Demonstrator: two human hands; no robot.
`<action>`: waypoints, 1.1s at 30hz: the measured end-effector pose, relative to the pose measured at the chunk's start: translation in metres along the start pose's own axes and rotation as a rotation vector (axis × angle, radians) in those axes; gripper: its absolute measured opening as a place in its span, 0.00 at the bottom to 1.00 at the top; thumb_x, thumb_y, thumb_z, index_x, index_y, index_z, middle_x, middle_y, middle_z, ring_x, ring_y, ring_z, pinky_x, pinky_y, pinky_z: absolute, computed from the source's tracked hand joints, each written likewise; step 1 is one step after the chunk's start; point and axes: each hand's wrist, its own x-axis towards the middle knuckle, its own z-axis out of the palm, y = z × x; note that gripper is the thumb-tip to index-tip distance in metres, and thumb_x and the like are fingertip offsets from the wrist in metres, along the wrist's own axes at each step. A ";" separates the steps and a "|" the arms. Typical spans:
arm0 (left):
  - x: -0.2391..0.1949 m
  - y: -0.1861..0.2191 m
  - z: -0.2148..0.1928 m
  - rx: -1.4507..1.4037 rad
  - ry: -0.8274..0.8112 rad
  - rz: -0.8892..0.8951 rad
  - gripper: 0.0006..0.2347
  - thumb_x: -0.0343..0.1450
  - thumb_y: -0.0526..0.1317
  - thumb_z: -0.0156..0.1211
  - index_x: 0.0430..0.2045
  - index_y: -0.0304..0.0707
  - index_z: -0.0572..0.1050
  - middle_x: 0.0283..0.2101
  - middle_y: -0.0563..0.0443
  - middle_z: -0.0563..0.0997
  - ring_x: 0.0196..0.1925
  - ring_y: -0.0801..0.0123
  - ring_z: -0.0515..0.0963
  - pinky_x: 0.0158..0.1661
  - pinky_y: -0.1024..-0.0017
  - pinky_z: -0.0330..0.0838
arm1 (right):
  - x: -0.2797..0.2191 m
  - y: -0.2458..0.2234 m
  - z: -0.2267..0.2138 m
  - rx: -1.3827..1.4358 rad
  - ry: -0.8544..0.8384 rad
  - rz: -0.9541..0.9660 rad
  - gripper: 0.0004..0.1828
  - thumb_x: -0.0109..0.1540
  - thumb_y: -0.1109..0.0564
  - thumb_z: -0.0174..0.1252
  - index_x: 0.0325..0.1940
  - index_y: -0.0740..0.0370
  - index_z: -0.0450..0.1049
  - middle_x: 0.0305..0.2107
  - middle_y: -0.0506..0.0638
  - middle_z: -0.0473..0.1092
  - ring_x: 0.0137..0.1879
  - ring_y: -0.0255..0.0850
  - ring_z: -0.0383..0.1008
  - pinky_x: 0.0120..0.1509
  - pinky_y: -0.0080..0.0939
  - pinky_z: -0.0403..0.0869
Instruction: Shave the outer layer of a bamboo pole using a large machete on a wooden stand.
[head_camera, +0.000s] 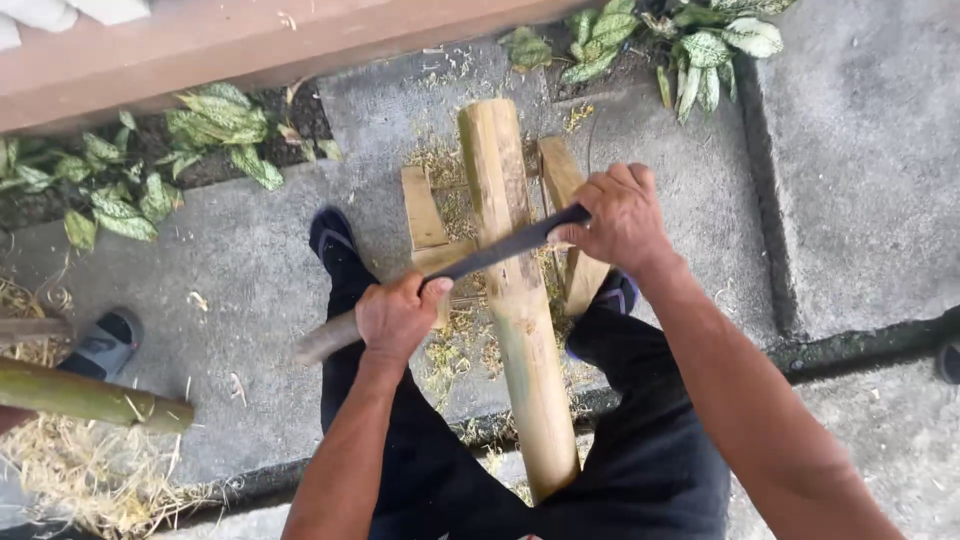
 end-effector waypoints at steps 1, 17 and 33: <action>-0.021 -0.006 0.005 -0.003 0.000 -0.007 0.24 0.70 0.64 0.56 0.20 0.43 0.79 0.22 0.42 0.81 0.27 0.46 0.82 0.36 0.52 0.75 | -0.017 -0.011 -0.001 -0.001 -0.005 -0.006 0.35 0.56 0.21 0.57 0.41 0.54 0.79 0.36 0.45 0.73 0.52 0.44 0.70 0.69 0.52 0.61; -0.015 -0.016 0.007 -0.075 -0.126 -0.032 0.23 0.69 0.64 0.54 0.25 0.45 0.80 0.23 0.43 0.82 0.26 0.46 0.81 0.33 0.50 0.74 | -0.005 -0.023 -0.001 -0.036 -0.141 0.058 0.30 0.50 0.25 0.62 0.32 0.52 0.79 0.31 0.45 0.73 0.46 0.43 0.69 0.62 0.50 0.60; -0.149 -0.022 -0.076 -0.070 -0.077 -0.397 0.20 0.68 0.60 0.58 0.31 0.42 0.81 0.24 0.36 0.82 0.31 0.39 0.80 0.35 0.48 0.72 | -0.032 -0.062 0.000 0.390 0.251 0.252 0.33 0.61 0.56 0.57 0.71 0.62 0.65 0.67 0.60 0.61 0.73 0.59 0.58 0.79 0.56 0.53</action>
